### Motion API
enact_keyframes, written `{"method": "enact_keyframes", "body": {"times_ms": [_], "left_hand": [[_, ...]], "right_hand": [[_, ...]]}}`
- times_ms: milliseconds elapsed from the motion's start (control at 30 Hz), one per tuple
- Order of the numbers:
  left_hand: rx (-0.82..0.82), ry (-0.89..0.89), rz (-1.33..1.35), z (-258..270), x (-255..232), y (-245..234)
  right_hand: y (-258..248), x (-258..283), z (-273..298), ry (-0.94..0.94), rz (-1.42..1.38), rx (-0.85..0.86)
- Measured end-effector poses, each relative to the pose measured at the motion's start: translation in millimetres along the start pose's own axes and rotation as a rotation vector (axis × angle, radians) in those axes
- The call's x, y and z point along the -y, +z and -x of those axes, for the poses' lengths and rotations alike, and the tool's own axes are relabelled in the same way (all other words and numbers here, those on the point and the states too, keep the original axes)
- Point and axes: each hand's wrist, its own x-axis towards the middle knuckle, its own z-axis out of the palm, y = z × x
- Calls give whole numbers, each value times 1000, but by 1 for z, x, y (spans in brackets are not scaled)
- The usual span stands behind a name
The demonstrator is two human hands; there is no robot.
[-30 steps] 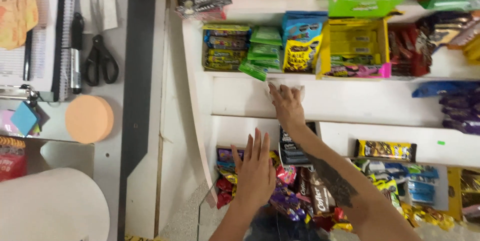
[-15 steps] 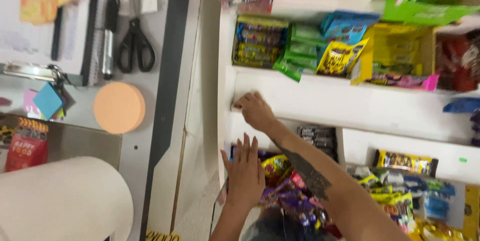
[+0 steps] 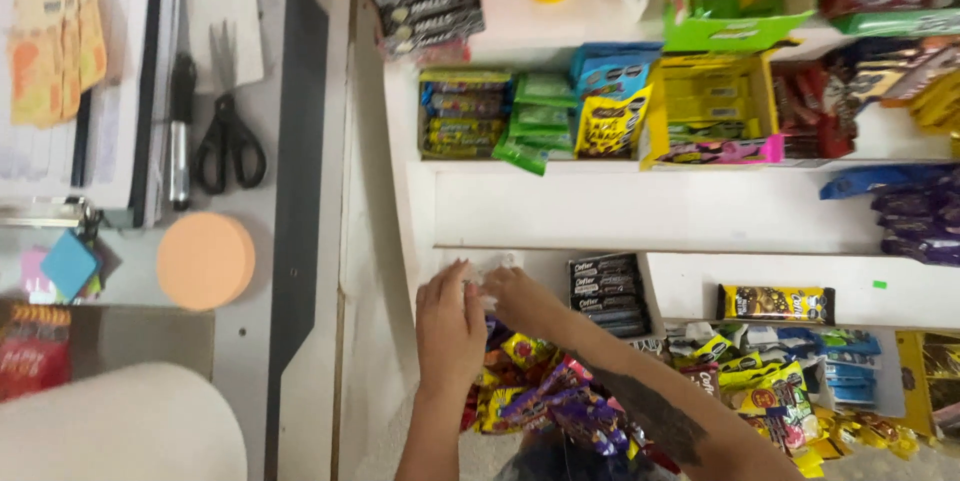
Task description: Organizing and restocking various candy bars and snacks on a retail display shelf
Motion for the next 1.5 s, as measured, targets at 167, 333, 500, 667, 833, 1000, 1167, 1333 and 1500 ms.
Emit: {"method": "enact_keyframes", "body": {"times_ms": [167, 333, 500, 667, 833, 1000, 1167, 1333, 1500], "left_hand": [[-54, 229, -204, -102, -41, 15], [-79, 606, -406, -198, -33, 68], [-182, 726, -447, -252, -13, 96], [-225, 700, -409, -229, -58, 52], [-408, 679, -386, -190, -70, 19], [-460, 671, -250, -168, -85, -23], [-508, 554, -190, -128, -80, -65], [-541, 529, -74, -104, -71, -79], [-574, 501, -27, -83, -58, -97]], "right_hand": [[-66, 14, 40, 84, -144, -163], [-129, 16, 59, 142, -207, -284], [-160, 7, 60, 164, -248, -455], [-160, -24, 56, 204, -62, -652], [-144, -65, 6, 110, 406, -732], [-127, -87, -27, 178, 558, -677], [-19, -45, -20, -216, 469, -654], [106, -69, -43, -36, 551, -578], [39, -44, -5, -101, 351, -517]]}}
